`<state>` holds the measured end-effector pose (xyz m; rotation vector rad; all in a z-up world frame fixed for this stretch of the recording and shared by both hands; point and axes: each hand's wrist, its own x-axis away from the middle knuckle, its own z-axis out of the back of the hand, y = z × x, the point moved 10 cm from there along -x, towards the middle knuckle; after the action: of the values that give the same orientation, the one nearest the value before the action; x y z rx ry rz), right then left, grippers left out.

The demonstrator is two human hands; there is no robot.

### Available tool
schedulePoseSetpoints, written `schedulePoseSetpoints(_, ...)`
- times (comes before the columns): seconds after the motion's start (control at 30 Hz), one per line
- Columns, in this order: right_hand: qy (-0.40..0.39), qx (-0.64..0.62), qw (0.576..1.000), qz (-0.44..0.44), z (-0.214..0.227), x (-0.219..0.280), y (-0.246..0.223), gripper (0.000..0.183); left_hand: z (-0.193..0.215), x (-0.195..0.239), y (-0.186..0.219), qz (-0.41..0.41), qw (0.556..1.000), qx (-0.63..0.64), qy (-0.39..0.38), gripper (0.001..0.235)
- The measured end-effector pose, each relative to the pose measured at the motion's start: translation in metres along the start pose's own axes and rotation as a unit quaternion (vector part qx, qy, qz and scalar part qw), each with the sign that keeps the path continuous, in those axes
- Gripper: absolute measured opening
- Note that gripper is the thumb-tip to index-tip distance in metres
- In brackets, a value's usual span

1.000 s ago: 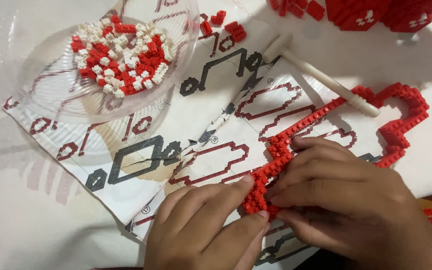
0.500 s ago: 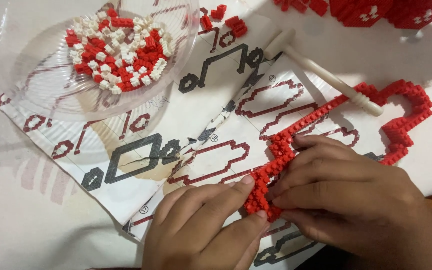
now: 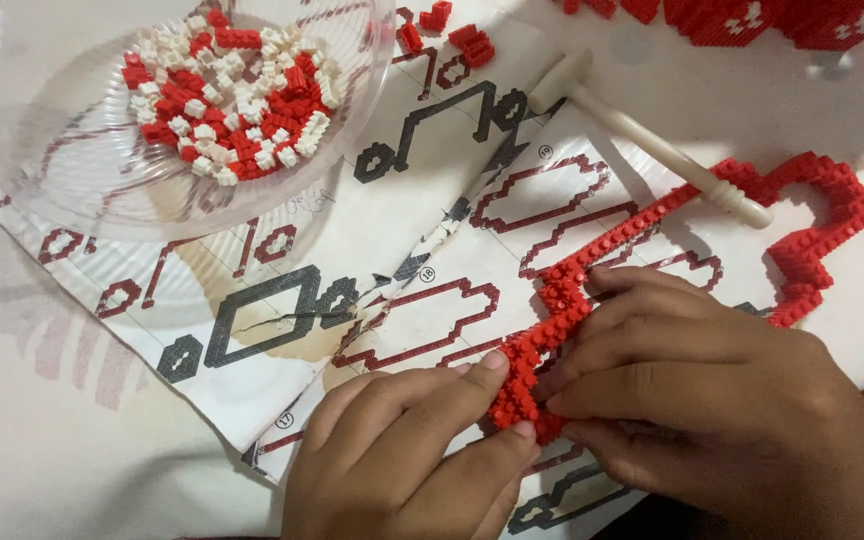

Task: Assembling a decorative object from small interlocking plastic pieces following a diagram on an instruction sheet.

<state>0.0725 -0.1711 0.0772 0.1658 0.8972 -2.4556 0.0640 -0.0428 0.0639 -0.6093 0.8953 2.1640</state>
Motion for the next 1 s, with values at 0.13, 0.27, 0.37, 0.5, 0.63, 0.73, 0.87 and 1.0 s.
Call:
schedulePoseSetpoints(0.13,0.001,0.004,1.0,0.006,0.0014,-0.001,-0.0021,0.003,-0.0001,-0.0003,0.0004,0.003,1.0,-0.005,0.001,0.009)
schedulePoseSetpoints(0.27,0.0,0.004,1.0,0.005,0.0002,-0.0009,-0.0011,0.003,0.0006,0.0021,0.001,-0.002,1.0,-0.001,0.005,0.007)
schedulePoseSetpoints(0.37,0.001,0.002,1.0,0.002,0.0014,-0.0025,-0.0021,0.002,0.0,-0.0001,0.0007,-0.002,1.0,0.0,0.003,0.007)
schedulePoseSetpoints(0.5,-0.003,0.011,1.0,0.004,-0.0004,-0.0019,-0.0019,0.002,0.0003,-0.0008,0.0003,0.007,1.0,0.002,-0.002,0.008)
schedulePoseSetpoints(0.63,-0.011,0.007,1.0,-0.003,0.0001,-0.0017,-0.0008,0.005,-0.0003,-0.0005,0.0009,0.003,1.0,0.001,0.001,0.008)
schedulePoseSetpoints(0.73,-0.024,0.027,0.999,0.019,-0.0005,-0.0032,-0.0046,0.007,0.0,-0.0011,0.0008,0.002,1.0,-0.003,0.003,0.009)
schedulePoseSetpoints(0.87,-0.053,0.074,0.995,0.047,-0.0033,-0.0025,-0.009,0.005,0.0001,-0.0017,0.002,0.001,1.0,-0.007,0.003,0.013)
schedulePoseSetpoints(1.0,-0.06,0.121,0.989,0.052,-0.0072,0.0048,-0.0071,0.011,-0.0001,-0.0031,0.0024,0.012,1.0,-0.004,-0.006,0.016)
